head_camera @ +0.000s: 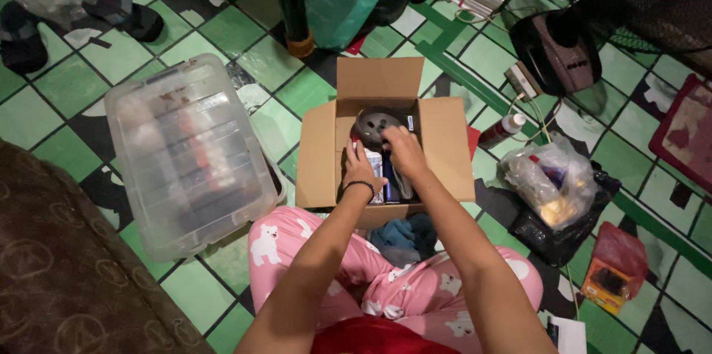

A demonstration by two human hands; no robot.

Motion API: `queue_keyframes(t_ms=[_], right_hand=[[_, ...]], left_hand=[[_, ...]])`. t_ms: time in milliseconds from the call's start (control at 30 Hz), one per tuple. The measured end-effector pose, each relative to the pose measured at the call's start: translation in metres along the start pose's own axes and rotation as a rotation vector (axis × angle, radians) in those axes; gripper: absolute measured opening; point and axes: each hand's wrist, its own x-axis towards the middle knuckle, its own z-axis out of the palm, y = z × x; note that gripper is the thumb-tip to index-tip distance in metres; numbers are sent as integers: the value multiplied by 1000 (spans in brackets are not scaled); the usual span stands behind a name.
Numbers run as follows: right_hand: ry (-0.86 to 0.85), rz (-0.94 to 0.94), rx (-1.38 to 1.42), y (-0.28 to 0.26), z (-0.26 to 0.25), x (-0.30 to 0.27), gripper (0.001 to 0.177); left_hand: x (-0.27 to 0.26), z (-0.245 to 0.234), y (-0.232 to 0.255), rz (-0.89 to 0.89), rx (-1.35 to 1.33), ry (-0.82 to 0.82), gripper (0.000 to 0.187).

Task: The person sits on the floor and fits orange-capped sockets into a black socket holder, then closes the lid of a plastic storage bin. They then place boxed items, packaged goods and a black plastic bag into a cardboard box, arranging the contents inside.

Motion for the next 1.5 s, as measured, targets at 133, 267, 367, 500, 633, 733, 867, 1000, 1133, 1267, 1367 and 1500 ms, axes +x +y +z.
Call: queue_keyframes(t_ms=[133, 267, 367, 500, 633, 733, 867, 1000, 1133, 1267, 1367, 1500], right_hand=[[-50, -46, 54, -5, 5, 33, 22], [-140, -64, 48, -14, 10, 61, 24], [-186, -117, -59, -19, 15, 63, 32], [-201, -216, -143, -21, 14, 67, 34], [-220, -157, -233, -31, 15, 61, 32], [-269, 16, -228, -41, 17, 49, 50], [21, -76, -170, -44, 24, 35, 50], [-68, -47, -357, -43, 35, 40, 47], [-122, -54, -341, -39, 33, 51, 51], [-191, 8, -250, -41, 25, 56, 46], [-164, 0, -250, -45, 20, 60, 47], [-219, 4, -154, -33, 13, 69, 46]], left_hand=[[0, 2, 1, -3, 70, 24, 126], [-3, 0, 0, 6, 145, 32, 119], [-6, 3, -2, 11, 151, 50, 117], [-3, 3, -1, 11, 208, 49, 119], [-2, 7, -2, 12, 210, 56, 119], [-1, 7, -1, -4, 219, 37, 120], [2, 14, -6, -10, 201, 33, 118], [2, 18, -9, 46, 201, 141, 110], [1, 11, -5, -24, 205, -16, 119], [1, 9, -2, -18, 196, -10, 118], [3, 10, -1, 7, 187, 1, 116], [6, 15, -4, -8, 218, 24, 118]])
